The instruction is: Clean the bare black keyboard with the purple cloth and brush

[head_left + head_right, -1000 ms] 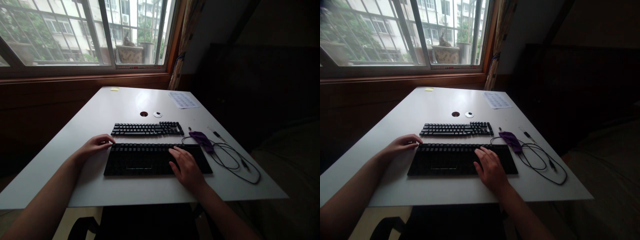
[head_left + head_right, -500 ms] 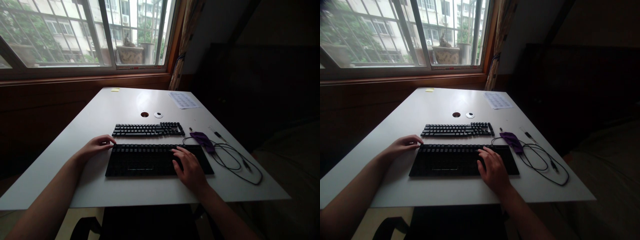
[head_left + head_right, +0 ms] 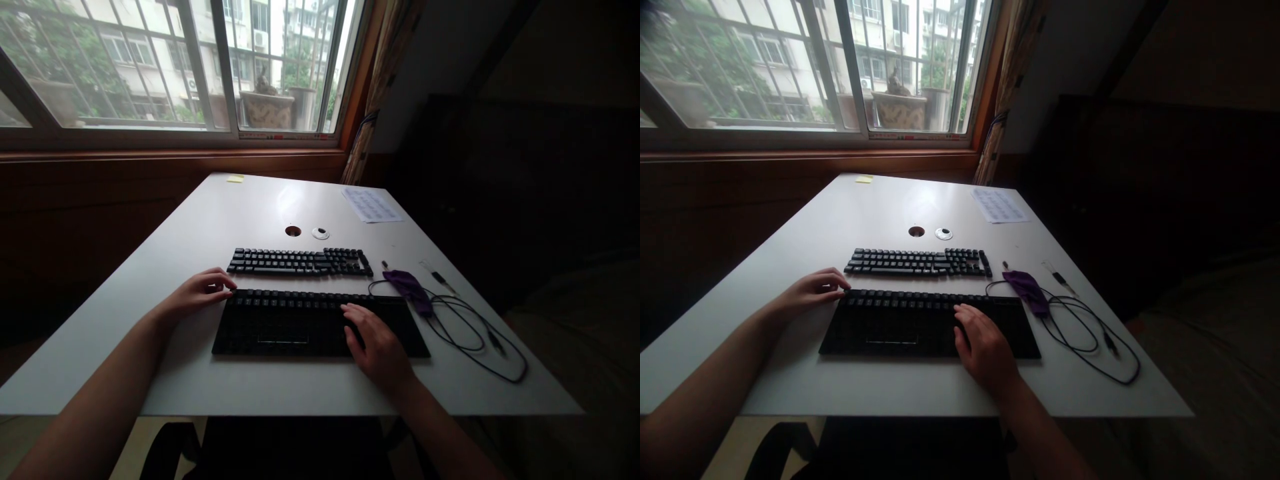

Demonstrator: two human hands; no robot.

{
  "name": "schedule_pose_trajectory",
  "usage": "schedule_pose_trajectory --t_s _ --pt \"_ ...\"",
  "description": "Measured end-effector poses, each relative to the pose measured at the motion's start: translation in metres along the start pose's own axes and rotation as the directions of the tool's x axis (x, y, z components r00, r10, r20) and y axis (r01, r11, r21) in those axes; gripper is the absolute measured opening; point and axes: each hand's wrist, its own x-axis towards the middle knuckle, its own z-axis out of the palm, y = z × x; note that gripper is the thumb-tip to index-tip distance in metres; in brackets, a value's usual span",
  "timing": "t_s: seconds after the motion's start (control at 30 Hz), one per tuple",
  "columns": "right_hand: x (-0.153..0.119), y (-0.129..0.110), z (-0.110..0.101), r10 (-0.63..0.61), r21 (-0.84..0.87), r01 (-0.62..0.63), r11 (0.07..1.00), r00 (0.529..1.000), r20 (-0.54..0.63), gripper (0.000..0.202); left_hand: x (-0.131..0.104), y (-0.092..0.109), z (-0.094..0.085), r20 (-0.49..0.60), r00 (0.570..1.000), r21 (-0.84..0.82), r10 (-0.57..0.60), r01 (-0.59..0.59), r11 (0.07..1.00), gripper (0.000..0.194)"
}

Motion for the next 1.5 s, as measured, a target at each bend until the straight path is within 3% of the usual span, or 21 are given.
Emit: schedule_pose_trajectory --t_s 0.43,1.0,1.17,1.37,1.43,1.5 --pt "0.000 0.004 -0.001 -0.006 -0.013 0.005 1.000 1.000 -0.028 0.037 0.002 -0.007 0.003 0.001 1.000 0.003 -0.011 0.011 1.000 0.028" --pt "-0.009 0.017 -0.011 0.108 -0.004 -0.111 0.994 0.973 -0.204 0.023 0.008 -0.014 0.000 0.047 0.999 0.003 -0.008 0.008 1.000 0.029" --pt "-0.010 0.020 -0.014 0.213 0.065 -0.203 0.977 0.932 -0.294 0.019 0.005 -0.017 -0.001 0.029 1.000 -0.002 -0.009 0.009 1.000 0.030" --pt "-0.013 0.028 -0.020 0.391 0.156 -0.359 0.920 0.812 -0.434 0.015 0.005 -0.012 -0.001 0.041 0.999 -0.026 -0.017 0.018 0.999 0.027" --pt "-0.013 0.032 -0.024 0.400 0.160 -0.367 0.916 0.803 -0.442 0.015 0.005 -0.011 -0.001 0.035 0.999 -0.024 -0.012 0.013 1.000 0.027" --pt "-0.007 0.036 -0.031 0.370 0.149 -0.339 0.929 0.827 -0.424 0.014 0.005 -0.011 -0.001 0.041 0.999 -0.013 -0.006 0.006 1.000 0.027"
